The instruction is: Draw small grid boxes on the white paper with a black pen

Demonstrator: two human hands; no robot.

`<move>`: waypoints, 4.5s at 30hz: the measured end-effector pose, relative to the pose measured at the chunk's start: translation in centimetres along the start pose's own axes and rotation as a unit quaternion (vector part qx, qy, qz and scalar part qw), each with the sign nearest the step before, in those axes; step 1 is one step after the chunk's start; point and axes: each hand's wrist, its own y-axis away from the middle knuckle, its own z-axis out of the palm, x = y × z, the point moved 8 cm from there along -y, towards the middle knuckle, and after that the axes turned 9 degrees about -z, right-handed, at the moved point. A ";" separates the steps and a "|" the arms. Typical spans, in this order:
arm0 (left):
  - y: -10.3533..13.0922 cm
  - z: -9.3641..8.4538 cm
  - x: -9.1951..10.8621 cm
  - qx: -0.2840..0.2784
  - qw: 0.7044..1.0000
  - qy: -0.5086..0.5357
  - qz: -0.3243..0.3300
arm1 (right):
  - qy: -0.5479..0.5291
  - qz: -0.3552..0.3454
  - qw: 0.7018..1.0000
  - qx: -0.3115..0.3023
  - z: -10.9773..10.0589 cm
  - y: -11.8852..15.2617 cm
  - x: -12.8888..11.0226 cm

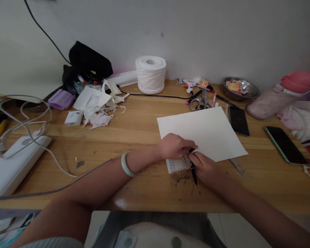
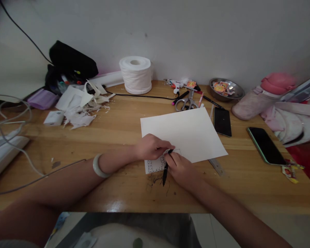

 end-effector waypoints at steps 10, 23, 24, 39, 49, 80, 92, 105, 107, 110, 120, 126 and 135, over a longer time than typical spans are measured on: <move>-0.1 0.2 -0.1 -0.010 1.000 0.001 -0.005 | 0.024 -0.045 0.999 0.000 0.0 -0.6 -0.9; 0.0 0.0 0.0 0.003 1.000 0.000 0.007 | -0.048 0.001 0.999 -0.017 0.5 0.7 -0.1; 0.0 0.0 0.0 0.004 1.000 -0.001 0.009 | -0.047 0.001 0.999 -0.014 0.3 0.6 -0.1; 0.5 0.0 -0.4 0.023 0.999 0.027 0.019 | -0.272 0.290 0.911 0.111 -1.6 2.4 6.9; 0.9 0.2 0.1 0.050 0.996 0.003 0.073 | -0.329 0.288 0.896 0.074 0.8 1.8 6.3; 0.7 0.3 0.5 0.034 0.994 -0.070 0.071 | -0.319 0.355 0.873 0.103 0.9 3.2 7.2; 0.7 0.2 0.5 0.044 0.995 -0.066 0.069 | -0.342 0.378 0.855 0.094 1.4 3.5 7.3; 0.6 0.0 0.6 0.028 0.998 -0.035 0.051 | -0.339 0.358 0.867 0.070 1.5 3.1 7.3; 0.6 0.0 0.5 0.026 0.998 -0.035 0.047 | -0.343 0.349 0.869 0.070 1.3 3.0 7.3; 0.4 0.2 0.4 0.018 0.998 -0.035 0.039 | -0.351 0.346 0.865 0.089 0.5 2.9 7.6; 0.2 0.4 0.2 0.010 0.999 -0.038 0.027 | -0.203 0.270 0.908 0.248 -4.6 4.4 6.8; 0.2 0.3 0.2 0.008 0.999 -0.045 0.026 | -0.179 0.151 0.966 0.106 -3.1 1.9 4.6; 0.2 0.5 0.1 0.017 0.998 -0.044 0.032 | -0.201 0.218 0.954 -0.038 -0.1 1.4 5.0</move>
